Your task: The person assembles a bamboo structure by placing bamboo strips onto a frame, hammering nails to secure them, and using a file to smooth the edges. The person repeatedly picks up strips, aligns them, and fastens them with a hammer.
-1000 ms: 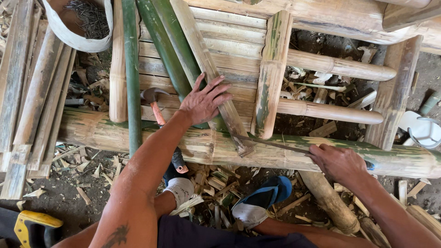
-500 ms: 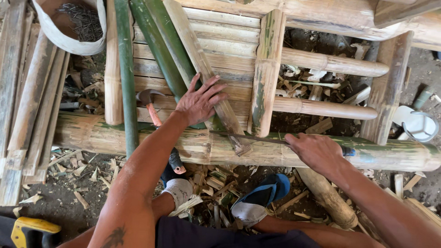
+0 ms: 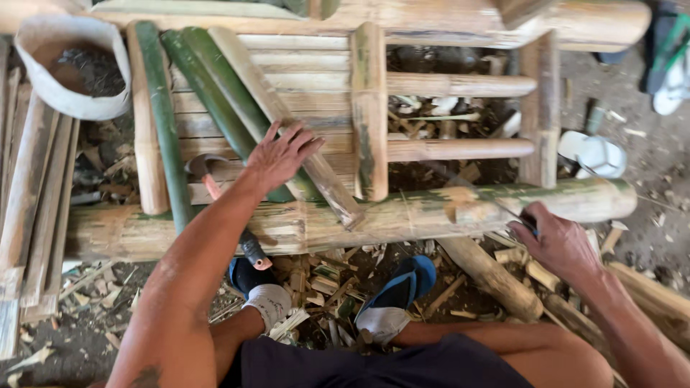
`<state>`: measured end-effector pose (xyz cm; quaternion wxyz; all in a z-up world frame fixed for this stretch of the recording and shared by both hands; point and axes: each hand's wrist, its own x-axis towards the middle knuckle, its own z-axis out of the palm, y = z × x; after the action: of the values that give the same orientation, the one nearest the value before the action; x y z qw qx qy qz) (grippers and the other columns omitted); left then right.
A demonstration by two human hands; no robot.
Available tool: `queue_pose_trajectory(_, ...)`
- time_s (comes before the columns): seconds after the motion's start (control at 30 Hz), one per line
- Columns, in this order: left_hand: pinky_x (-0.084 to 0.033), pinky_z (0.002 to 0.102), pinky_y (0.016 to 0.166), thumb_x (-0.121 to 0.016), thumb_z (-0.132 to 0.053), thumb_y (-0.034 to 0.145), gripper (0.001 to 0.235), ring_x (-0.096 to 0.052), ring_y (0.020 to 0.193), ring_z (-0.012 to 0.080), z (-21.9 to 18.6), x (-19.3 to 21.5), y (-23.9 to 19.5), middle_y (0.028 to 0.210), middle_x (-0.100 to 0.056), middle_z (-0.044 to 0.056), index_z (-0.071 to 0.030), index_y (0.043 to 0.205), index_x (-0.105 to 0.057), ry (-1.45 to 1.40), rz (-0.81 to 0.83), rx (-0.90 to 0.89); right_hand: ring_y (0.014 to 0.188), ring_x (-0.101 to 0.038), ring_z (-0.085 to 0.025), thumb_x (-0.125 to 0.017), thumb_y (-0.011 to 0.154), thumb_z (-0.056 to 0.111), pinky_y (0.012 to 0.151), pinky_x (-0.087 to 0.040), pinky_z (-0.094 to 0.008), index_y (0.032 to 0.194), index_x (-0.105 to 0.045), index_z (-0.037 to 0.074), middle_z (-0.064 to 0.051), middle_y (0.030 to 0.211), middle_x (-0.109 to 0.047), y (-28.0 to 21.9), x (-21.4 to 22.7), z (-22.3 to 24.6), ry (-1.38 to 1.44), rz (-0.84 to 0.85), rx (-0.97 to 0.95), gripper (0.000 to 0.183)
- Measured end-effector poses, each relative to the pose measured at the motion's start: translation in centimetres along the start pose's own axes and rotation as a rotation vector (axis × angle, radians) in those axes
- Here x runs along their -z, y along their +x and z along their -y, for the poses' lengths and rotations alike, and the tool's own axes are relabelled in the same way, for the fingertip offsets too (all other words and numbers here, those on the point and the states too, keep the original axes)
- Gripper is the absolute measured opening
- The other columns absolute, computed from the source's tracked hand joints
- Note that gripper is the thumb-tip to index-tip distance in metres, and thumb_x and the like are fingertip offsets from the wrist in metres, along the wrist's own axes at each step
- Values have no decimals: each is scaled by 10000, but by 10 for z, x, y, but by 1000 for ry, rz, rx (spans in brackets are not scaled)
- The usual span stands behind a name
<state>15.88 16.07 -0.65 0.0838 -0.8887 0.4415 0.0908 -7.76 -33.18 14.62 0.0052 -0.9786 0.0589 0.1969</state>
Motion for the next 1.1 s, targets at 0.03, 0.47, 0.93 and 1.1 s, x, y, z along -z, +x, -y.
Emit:
queue_pose_trajectory(0.03, -178, 588, 1266, -499, -222, 1017, 698, -263, 1517, 255, -5, 11, 6, 1609, -333, 44, -293, 1663, -244, 28, 68, -31, 708, -703, -406, -653, 930, 430, 612, -567, -506, 1288, -516, 116, -212, 828, -719, -16, 3, 7, 142, -115, -23, 495)
queue_pose_trajectory(0.47, -511, 613, 912, -521, -258, 964, 471, -651, 1015, 529, -303, 88, 23, 1159, -652, 366, -27, 1365, -436, -1117, 197, 145, 733, -681, -384, -571, 1037, 187, 617, -524, -502, 1422, -440, 20, -263, 900, -707, -72, -149, 92, 666, -495, -421, 440)
queue_pose_trajectory(0.93, -513, 570, 937, -517, -242, 947, 533, -673, 1013, 510, -320, 52, 46, 1062, -687, 357, 13, 1404, -419, -1186, 251, 185, 557, -627, -186, -473, 1122, 207, 481, -510, -301, 1298, -396, 23, -78, 783, -637, -67, -75, 98, 771, -951, 7, 266)
queue_pose_trajectory(1.1, -505, 565, 971, -563, -276, 972, 512, -645, 1083, 521, -320, 57, 47, 1120, -664, 370, 27, 1367, -442, -1117, 276, 147, 597, -641, -437, -576, 999, 285, 529, -469, -533, 1350, -427, 20, -258, 734, -699, -38, -127, 87, 421, -446, -362, 465)
